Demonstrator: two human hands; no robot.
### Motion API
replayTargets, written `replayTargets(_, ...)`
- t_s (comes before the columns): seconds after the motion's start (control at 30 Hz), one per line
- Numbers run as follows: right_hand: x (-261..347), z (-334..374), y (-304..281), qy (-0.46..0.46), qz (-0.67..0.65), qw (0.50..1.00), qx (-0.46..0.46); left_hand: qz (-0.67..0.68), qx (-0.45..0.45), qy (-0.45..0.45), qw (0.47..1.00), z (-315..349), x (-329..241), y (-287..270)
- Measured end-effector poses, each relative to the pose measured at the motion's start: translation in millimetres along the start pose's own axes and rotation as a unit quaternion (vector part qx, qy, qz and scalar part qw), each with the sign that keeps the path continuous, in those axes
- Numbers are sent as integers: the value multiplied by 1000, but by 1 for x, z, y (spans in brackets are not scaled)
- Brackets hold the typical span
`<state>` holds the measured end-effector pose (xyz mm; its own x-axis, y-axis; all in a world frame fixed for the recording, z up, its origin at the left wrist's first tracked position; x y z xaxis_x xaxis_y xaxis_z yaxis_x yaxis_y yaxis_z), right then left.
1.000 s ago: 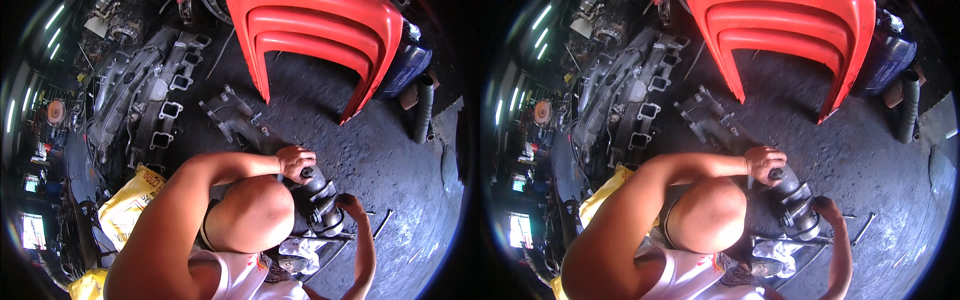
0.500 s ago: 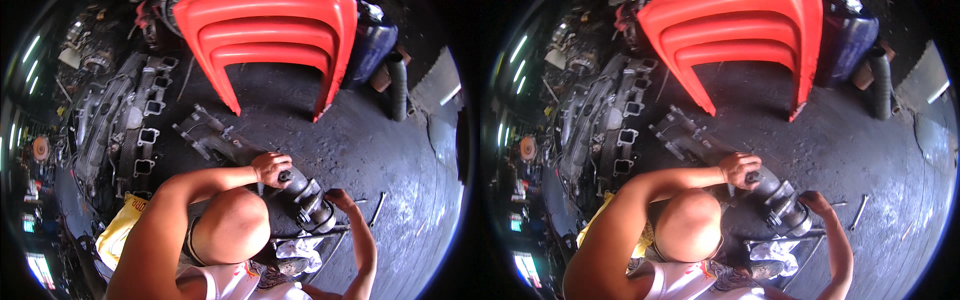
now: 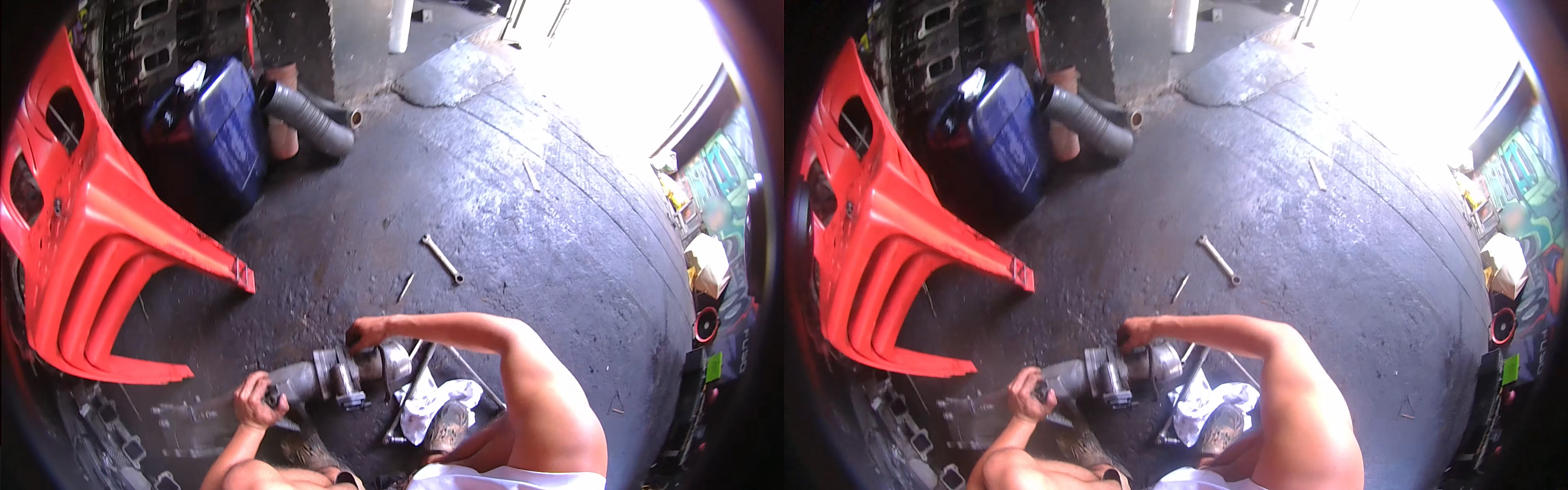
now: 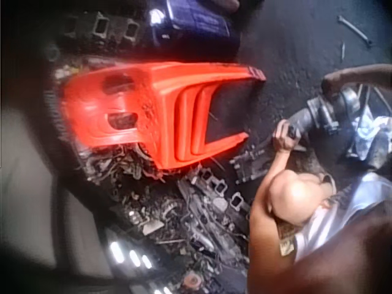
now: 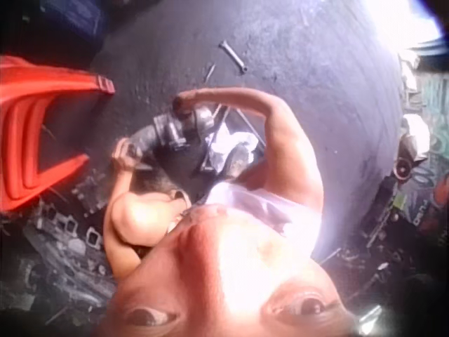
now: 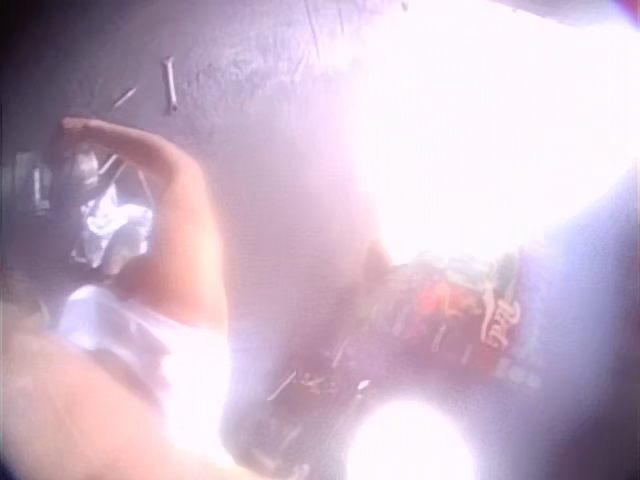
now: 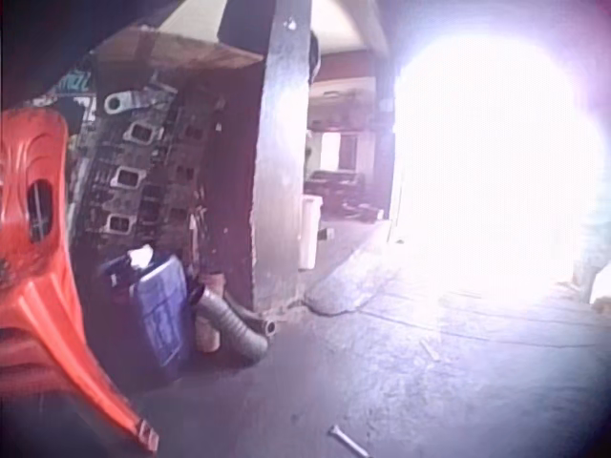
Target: The person uses a socket wrench and their hands to remove bolts and disassemble a metal automotive housing on the floor of a garage.
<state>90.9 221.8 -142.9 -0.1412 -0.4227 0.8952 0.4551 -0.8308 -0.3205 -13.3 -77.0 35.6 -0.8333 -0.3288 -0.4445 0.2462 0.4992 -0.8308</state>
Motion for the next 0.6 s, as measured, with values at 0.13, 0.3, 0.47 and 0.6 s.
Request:
replayTargets(0.13,10,-8,3,-56,24,998,35,-6,-2,8,1000,7,4,-1)
replayTargets(0.3,14,-10,0,-71,108,992,-6,-8,-8,7,1000,6,11,0)
replayTargets(0.47,17,-14,-1,-14,70,996,-58,-18,-2,-2,1000,6,12,-5)
replayTargets(0.6,-8,-21,6,-23,62,998,10,-8,-9,0,1000,3,4,-2)
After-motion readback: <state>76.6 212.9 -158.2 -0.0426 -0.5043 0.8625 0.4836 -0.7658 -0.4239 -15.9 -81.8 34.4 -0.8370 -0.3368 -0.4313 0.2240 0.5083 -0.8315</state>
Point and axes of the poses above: each hand's wrist, its own z-axis away from the middle knuckle, its own y-axis out of the palm, x = y × z, the point moved 2 cm from there along -z, towards the middle knuckle, and after that the axes turned 2 degrees about -x, right-handed, at the moved point
